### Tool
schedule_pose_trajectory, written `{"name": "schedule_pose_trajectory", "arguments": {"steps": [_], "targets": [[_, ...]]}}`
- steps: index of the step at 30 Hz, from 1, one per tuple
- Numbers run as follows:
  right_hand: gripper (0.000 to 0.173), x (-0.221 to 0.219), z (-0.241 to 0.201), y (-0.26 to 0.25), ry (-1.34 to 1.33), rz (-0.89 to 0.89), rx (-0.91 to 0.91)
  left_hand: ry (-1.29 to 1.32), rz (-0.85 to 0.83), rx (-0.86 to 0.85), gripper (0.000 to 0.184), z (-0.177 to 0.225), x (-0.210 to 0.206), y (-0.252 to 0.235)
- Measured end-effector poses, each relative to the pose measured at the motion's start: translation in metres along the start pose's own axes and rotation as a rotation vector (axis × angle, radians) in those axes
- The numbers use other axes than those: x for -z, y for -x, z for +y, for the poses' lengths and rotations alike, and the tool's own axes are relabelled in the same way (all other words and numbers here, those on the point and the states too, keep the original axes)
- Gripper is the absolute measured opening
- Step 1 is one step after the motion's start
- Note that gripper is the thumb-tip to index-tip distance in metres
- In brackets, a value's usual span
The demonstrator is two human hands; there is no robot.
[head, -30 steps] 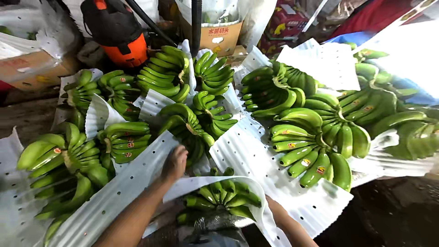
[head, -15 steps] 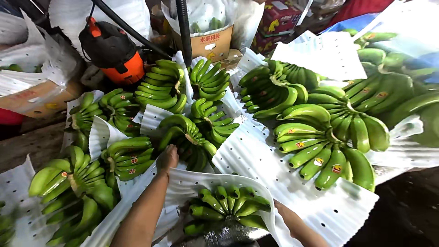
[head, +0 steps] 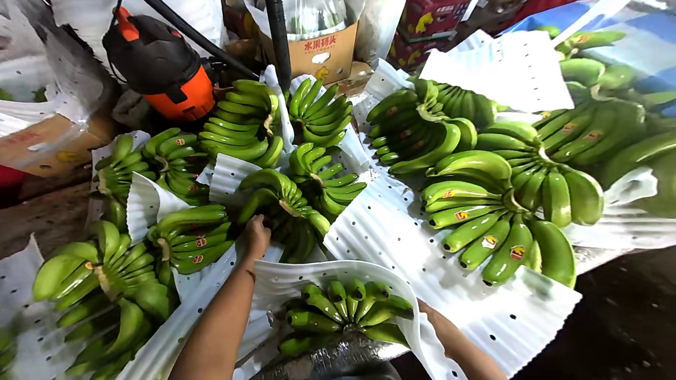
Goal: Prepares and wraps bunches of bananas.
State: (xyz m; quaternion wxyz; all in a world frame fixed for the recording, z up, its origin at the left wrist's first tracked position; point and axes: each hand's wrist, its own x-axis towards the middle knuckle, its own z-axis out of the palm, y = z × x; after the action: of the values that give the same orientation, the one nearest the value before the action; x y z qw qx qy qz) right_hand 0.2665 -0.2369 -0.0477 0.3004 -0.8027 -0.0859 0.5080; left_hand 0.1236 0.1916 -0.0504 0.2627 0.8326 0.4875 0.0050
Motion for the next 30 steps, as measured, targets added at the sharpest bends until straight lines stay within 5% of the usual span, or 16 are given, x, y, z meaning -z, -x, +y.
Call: {"name": "schedule_pose_trajectory", "arguments": {"steps": [7,10,20,30], "targets": [[0.04,0.001,0.011,-0.007,0.021,-0.019,0.07,0.021,-0.013,-0.097,0.033,-0.013,0.001,-0.003],[0.038,0.002,0.012,-0.009,0.054,-0.028,0.092,-0.179,-0.008,-0.15,0.031,-0.016,-0.006,0.01],[0.038,0.004,0.007,-0.007,0.119,-0.036,0.113,-0.255,0.406,-0.395,0.014,-0.036,-0.044,0.018],[0.038,0.007,0.006,-0.008,0.123,-0.055,0.129,-0.058,0.149,-0.007,0.037,-0.008,-0.021,0.015]]}}
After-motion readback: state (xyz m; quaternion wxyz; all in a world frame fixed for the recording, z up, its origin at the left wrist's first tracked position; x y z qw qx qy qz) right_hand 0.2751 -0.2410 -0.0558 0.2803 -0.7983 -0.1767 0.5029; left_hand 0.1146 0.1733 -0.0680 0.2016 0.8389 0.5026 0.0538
